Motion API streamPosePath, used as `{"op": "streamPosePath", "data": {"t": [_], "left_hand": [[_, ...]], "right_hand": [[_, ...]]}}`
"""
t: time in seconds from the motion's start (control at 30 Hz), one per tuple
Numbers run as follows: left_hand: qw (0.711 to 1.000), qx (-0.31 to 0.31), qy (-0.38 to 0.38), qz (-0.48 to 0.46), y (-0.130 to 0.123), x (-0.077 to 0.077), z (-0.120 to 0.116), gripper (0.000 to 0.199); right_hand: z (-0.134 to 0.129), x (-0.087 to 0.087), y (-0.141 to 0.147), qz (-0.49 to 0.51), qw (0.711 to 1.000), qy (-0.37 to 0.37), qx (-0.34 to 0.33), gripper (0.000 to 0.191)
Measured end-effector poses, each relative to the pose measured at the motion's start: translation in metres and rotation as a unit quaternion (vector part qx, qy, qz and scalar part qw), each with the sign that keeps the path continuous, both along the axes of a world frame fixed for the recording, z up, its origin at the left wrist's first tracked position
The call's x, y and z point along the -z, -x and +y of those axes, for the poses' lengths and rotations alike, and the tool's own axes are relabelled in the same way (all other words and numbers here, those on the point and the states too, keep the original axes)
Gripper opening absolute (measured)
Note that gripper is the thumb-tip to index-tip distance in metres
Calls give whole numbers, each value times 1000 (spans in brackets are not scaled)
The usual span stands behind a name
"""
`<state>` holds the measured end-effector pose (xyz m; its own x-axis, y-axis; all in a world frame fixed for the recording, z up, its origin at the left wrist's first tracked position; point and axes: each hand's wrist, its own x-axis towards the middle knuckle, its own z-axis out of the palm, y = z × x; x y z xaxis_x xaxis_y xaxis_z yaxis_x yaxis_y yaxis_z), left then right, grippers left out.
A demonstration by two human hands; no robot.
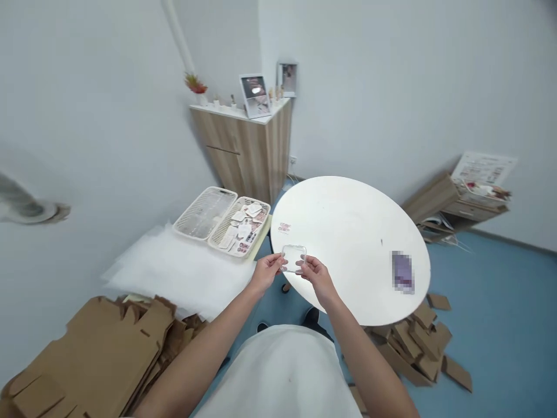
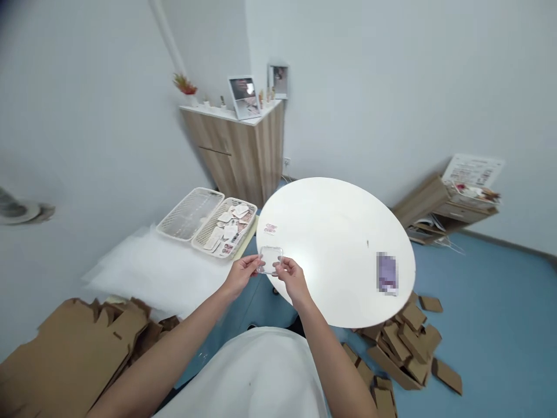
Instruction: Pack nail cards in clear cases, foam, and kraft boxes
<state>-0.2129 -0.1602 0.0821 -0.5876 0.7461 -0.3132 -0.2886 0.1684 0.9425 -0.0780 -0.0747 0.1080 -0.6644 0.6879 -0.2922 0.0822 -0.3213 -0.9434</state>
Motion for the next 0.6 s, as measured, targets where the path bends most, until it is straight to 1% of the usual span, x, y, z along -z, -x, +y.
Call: {"op": "streamPosePath", "data": {"t": [0.1,0.17,0.3,0.33,0.4,0.47,0.53,0.6], "left_hand": [[997,69,4,33,-35,5,36,40],[992,102,1,80,-57,7,57,37],[971,88,27,219,-90,2,86,35],[966,99,30,237,-97,0,92,34],[962,148,20,227,-110,-6,102,31],[967,188,2,173,-124,-11,112,31],[975,197,-8,105,-137,-16,122,32],[981,191,1,44,-144,-18,130,34]], "right_hand": [[16,5,-30,3,998,-24,54,43],[30,11,-50,-18,994,-43,101,40],[59,26,-84,-94,974,-92,184,31],[66,29,-90,-114,967,-113,198,30],[78,31,-102,-147,950,-166,219,27],[86,32,-110,-167,933,-224,226,23],[91,31,-116,-183,916,-283,219,19],[94,32,-120,-200,891,-357,197,15]]}}
